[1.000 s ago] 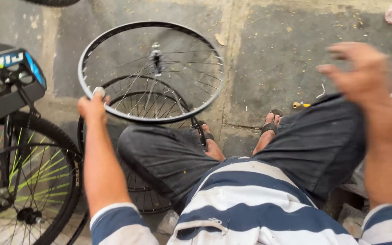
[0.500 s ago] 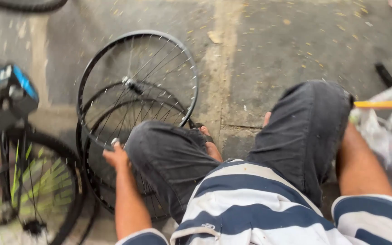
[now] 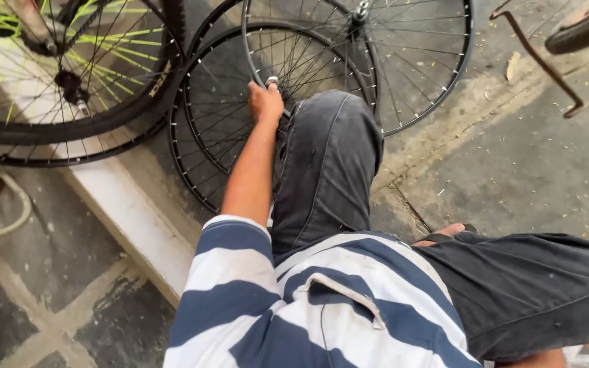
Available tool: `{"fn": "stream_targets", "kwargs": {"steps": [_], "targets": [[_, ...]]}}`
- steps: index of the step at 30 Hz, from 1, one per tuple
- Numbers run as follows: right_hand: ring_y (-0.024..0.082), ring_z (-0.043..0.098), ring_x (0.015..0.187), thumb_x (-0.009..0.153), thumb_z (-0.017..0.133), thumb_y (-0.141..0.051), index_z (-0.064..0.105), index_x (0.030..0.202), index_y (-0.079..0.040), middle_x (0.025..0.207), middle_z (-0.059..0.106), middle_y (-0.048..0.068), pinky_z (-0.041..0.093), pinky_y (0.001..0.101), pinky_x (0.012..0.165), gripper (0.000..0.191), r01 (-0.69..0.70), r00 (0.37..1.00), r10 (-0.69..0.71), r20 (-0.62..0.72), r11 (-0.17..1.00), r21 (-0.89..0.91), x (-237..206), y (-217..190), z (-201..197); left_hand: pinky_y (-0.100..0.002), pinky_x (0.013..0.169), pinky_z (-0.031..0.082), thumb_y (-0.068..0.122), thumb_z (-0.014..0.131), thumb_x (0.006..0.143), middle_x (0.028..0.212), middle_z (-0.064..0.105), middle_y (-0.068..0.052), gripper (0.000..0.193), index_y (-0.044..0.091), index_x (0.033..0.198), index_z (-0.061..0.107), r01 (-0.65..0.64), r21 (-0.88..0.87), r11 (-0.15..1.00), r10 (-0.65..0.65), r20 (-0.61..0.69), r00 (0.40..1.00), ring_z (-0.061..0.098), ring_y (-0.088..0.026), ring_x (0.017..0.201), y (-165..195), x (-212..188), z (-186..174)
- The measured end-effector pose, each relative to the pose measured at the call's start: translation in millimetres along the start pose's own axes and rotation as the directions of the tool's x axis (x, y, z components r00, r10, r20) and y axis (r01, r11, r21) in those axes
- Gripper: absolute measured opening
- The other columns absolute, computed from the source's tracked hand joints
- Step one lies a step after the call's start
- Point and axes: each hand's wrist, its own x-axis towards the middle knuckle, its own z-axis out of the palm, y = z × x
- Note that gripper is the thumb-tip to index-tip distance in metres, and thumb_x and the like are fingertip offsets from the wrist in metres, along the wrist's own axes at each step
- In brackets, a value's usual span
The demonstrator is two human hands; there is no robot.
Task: The person sits on the floor of a bicycle repair shop holding a spoked wheel rim across their lap. They rotate the rim, press and adjust the spokes and rim by hand, and at one point hold a small block and a nipple-like part while working around the rim.
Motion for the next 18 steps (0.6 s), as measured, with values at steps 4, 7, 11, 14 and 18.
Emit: {"fn": "stream_targets", "kwargs": {"steps": [4, 7, 11, 14, 18], "targets": [[0.035, 0.066, 0.094, 0.105, 0.065, -0.03, 0.072, 0.113, -0.005, 0.103, 0.07, 0.016, 0.05, 0.0449, 0.085, 0.028, 0.041, 0.999, -0.041, -0.02, 0.999, -0.005, 21, -5, -2, -0.052, 0.092, 0.049, 0.038, 0.063, 0.093, 0.12, 0.068, -0.016, 0.047, 0.007, 0.126, 0.052, 0.089, 0.151, 0.985, -0.099, 0.062, 0.993, 0.064, -0.038, 0.114, 27, 8, 4], [0.034, 0.066, 0.092, 0.105, 0.064, -0.03, 0.072, 0.112, -0.005, 0.102, 0.07, 0.016, 0.05, 0.0449, 0.084, 0.027, 0.092, 0.994, -0.092, -0.058, 0.996, -0.011, 33, -3, -12, -0.053, 0.092, 0.05, 0.041, 0.062, 0.094, 0.119, 0.069, -0.017, 0.047, 0.007, 0.125, 0.053, 0.094, 0.184, 0.978, -0.111, 0.083, 0.99, 0.064, -0.039, 0.114, 34, 12, 1], [0.034, 0.066, 0.089, 0.106, 0.063, -0.03, 0.072, 0.111, -0.005, 0.099, 0.071, 0.016, 0.051, 0.0449, 0.081, 0.027, 0.227, 0.96, -0.229, -0.162, 0.973, -0.027, 65, -4, -49, -0.053, 0.092, 0.051, 0.04, 0.066, 0.09, 0.12, 0.068, -0.022, 0.051, 0.007, 0.127, 0.051, 0.057, 0.113, 0.992, -0.062, 0.046, 0.997, 0.065, -0.043, 0.112, 39, 15, 8], [0.034, 0.066, 0.087, 0.107, 0.063, -0.029, 0.072, 0.11, -0.005, 0.098, 0.071, 0.016, 0.051, 0.0449, 0.08, 0.026, 0.33, 0.905, -0.332, -0.268, 0.942, -0.053, 87, -15, -96, -0.054, 0.094, 0.05, 0.04, 0.068, 0.089, 0.122, 0.066, -0.026, 0.058, 0.004, 0.13, 0.049, 0.011, 0.162, 0.987, -0.019, 0.046, 0.999, 0.064, -0.046, 0.112, 40, 21, 18], [0.033, 0.066, 0.085, 0.108, 0.062, -0.029, 0.073, 0.108, -0.005, 0.096, 0.071, 0.016, 0.051, 0.0449, 0.077, 0.026, 0.423, 0.823, -0.423, -0.379, 0.902, -0.086, 84, -46, -179, -0.052, 0.095, 0.05, 0.044, 0.074, 0.084, 0.127, 0.065, -0.025, 0.071, 0.002, 0.136, 0.048, -0.035, 0.173, 0.984, 0.026, 0.059, 0.998, 0.064, -0.043, 0.115, 52, 17, 25]]}}
